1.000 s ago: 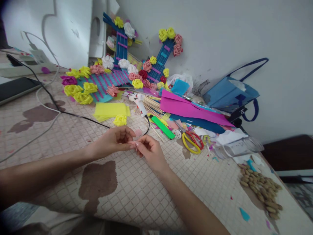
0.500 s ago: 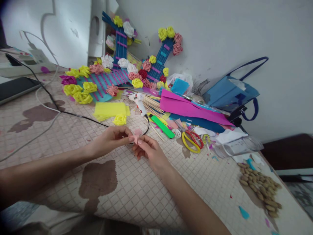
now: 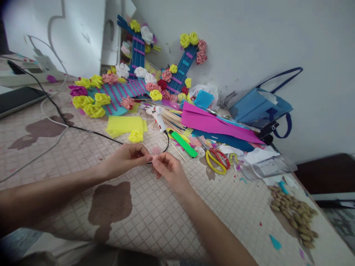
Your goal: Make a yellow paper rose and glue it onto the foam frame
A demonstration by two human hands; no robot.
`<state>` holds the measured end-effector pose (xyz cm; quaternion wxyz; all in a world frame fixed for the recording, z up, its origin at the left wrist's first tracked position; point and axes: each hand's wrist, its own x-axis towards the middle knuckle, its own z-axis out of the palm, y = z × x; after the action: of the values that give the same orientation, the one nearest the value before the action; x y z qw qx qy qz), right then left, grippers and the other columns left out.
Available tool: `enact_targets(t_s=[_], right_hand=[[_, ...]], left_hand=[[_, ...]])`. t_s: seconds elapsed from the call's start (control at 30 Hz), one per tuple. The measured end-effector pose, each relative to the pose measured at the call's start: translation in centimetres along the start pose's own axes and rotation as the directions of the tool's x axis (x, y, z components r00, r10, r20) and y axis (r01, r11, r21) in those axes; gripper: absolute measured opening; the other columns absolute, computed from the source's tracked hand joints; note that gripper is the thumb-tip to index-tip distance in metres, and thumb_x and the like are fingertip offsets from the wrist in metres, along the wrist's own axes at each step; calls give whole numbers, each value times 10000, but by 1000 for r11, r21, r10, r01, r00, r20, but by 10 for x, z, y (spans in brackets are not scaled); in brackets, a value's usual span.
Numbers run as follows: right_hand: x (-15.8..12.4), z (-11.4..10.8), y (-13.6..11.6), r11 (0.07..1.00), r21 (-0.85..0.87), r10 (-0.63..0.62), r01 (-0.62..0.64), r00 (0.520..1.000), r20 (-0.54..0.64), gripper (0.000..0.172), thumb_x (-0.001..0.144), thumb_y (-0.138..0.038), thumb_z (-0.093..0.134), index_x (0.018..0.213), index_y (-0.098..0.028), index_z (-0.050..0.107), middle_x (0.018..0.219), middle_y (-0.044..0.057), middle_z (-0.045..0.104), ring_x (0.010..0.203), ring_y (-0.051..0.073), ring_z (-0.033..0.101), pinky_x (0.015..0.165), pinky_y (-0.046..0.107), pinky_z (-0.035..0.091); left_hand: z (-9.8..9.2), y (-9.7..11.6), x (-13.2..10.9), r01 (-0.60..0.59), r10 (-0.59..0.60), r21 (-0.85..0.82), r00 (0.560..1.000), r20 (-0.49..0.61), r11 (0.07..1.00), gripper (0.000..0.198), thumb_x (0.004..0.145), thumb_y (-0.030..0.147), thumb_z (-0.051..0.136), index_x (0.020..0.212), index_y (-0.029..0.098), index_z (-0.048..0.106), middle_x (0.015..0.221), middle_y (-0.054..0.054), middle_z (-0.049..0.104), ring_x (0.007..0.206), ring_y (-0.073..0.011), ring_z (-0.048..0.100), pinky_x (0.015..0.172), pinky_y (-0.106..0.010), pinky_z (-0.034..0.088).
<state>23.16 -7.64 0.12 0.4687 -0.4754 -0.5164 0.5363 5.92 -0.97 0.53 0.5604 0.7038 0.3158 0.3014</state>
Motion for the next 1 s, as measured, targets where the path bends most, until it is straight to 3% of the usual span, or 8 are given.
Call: enact_targets(t_s=[0.3,0.5,1.0], right_hand=[[1,3,0,992,-125,-39,32,998,-50,206,832,-371,585,739,-193,539,604,-37,518,544,98,468,525,238,395],[-1,5,-2,983,-181,-51,39,997,-59,211,839,-385,574,748,-199,535,606,-38,493,549,103,457,517,240,370],[-1,4,-2,977,-197,-93,77,993,-70,198,850,-370,570,756,-195,558,662,-17,534,580,107,475,540,245,386]], left_hand=[[6,5,-3,39,-34,-117,998,50,992,286,786,392,645,808,109,616,730,-36,640,665,-123,577,572,-212,431],[5,3,-2,33,-33,-65,999,10,997,254,776,356,646,706,113,623,674,-17,609,608,-98,527,542,-200,395],[6,2,-2,54,-54,-78,999,-2,995,212,744,313,661,671,120,616,670,-36,651,622,-122,573,548,-215,431]])
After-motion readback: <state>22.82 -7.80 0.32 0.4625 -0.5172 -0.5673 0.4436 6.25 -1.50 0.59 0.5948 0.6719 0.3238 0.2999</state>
